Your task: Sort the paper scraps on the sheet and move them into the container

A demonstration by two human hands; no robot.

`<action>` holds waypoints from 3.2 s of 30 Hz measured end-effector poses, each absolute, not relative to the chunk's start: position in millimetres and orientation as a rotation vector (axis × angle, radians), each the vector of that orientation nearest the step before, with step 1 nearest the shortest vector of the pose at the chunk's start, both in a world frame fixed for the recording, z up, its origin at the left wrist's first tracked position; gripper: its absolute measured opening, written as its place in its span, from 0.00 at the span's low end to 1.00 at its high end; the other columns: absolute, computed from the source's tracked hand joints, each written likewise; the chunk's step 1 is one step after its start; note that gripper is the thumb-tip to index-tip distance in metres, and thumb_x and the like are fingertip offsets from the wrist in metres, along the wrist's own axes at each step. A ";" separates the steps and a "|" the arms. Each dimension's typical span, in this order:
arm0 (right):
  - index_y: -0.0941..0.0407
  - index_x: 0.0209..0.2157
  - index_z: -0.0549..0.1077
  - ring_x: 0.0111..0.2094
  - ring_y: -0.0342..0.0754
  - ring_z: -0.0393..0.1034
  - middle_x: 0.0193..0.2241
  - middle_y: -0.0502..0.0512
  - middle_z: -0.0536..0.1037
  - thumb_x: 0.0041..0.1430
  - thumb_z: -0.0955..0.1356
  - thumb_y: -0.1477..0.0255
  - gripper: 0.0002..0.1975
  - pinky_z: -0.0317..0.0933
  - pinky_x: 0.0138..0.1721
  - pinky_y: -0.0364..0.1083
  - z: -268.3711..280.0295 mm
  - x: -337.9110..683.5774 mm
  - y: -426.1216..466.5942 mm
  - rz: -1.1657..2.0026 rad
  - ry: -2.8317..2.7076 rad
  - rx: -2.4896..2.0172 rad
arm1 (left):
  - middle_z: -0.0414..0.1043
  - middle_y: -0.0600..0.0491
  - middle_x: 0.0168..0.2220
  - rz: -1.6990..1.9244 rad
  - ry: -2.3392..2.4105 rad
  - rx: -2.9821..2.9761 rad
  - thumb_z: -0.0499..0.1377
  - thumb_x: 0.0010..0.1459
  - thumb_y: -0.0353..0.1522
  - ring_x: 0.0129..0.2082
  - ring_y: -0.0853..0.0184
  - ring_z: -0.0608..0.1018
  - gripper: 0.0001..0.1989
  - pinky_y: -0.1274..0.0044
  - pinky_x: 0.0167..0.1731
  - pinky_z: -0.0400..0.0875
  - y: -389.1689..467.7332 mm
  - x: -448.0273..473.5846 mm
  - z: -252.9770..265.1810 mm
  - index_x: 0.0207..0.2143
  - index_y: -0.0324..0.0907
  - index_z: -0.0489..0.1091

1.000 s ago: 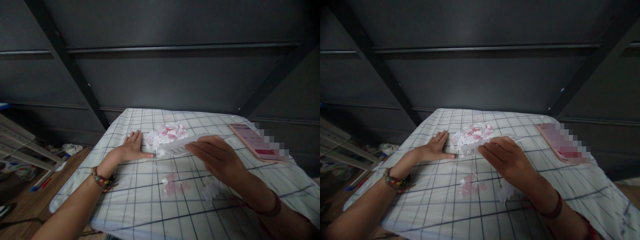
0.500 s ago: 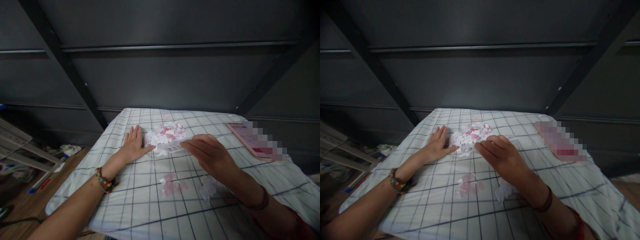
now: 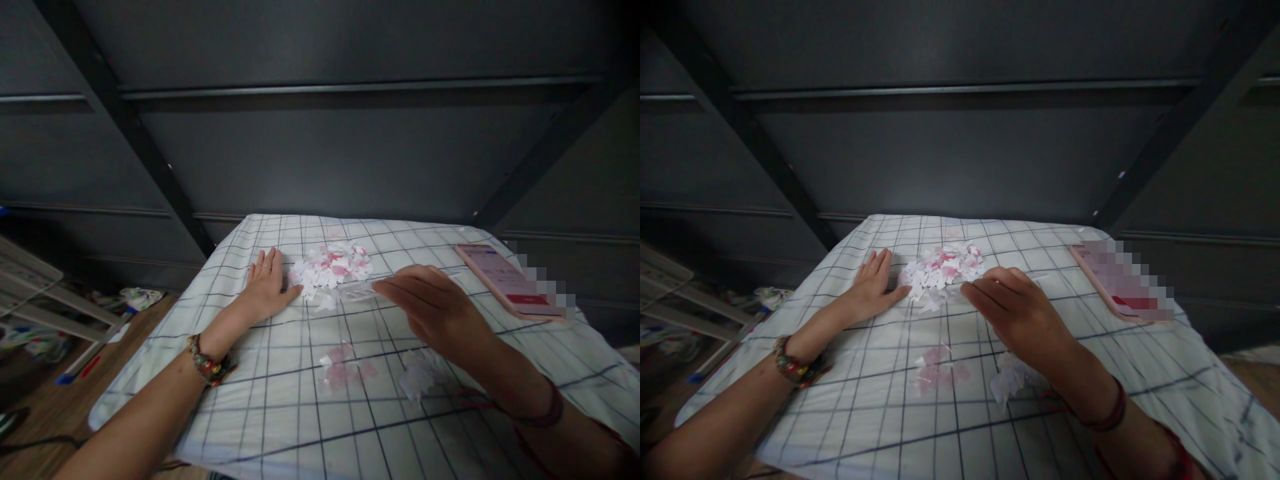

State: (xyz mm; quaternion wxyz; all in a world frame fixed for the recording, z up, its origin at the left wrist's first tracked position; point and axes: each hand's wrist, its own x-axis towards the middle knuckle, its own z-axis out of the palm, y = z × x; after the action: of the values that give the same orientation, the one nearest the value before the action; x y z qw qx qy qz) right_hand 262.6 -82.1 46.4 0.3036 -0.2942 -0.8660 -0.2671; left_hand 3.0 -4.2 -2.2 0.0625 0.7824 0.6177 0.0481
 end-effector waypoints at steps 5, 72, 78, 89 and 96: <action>0.56 0.38 0.67 0.31 0.46 0.67 0.28 0.51 0.75 0.53 0.56 0.89 0.18 0.65 0.33 0.46 47.3 263.6 -81.7 -0.707 -2.298 -0.781 | 0.34 0.36 0.65 0.193 1.854 2.372 0.44 0.57 0.48 0.64 0.48 0.38 0.42 0.57 0.58 0.42 -4.3 3.7 -0.9 0.63 0.27 0.37; 0.60 0.35 0.70 0.33 0.45 0.66 0.28 0.53 0.76 0.58 0.58 0.86 0.12 0.64 0.34 0.45 47.8 255.6 -84.8 -0.763 -2.361 -0.691 | 0.31 0.38 0.65 0.086 1.805 2.381 0.47 0.53 0.55 0.64 0.49 0.38 0.49 0.60 0.59 0.42 -6.5 4.3 -2.9 0.64 0.29 0.36; 0.60 0.37 0.69 0.33 0.46 0.66 0.29 0.54 0.77 0.56 0.59 0.87 0.13 0.63 0.35 0.46 51.6 260.1 -86.5 -0.773 -2.300 -0.692 | 0.32 0.37 0.65 0.174 1.843 2.358 0.43 0.57 0.52 0.64 0.49 0.38 0.44 0.58 0.58 0.44 -4.8 0.9 -2.3 0.63 0.29 0.37; 0.61 0.33 0.72 0.32 0.44 0.66 0.28 0.54 0.77 0.62 0.57 0.82 0.13 0.63 0.33 0.44 43.7 241.2 -82.0 -0.751 -2.351 -0.660 | 0.35 0.38 0.65 0.120 1.903 2.366 0.46 0.57 0.50 0.63 0.48 0.40 0.43 0.59 0.58 0.47 -2.2 -0.7 -7.0 0.63 0.30 0.38; 0.61 0.36 0.70 0.34 0.46 0.66 0.30 0.54 0.78 0.58 0.61 0.84 0.09 0.63 0.36 0.46 46.7 251.7 -84.1 -0.738 -2.311 -0.667 | 0.34 0.37 0.65 0.128 1.881 2.371 0.46 0.57 0.49 0.63 0.47 0.40 0.43 0.58 0.57 0.47 -2.3 -1.3 -4.8 0.63 0.28 0.37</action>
State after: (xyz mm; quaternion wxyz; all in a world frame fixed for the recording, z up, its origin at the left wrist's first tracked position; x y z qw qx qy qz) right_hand 251.7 -84.1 46.7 0.3076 -0.2522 -0.8740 -0.2791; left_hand -1.3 -2.3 -4.8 0.0561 0.7815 0.6200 0.0423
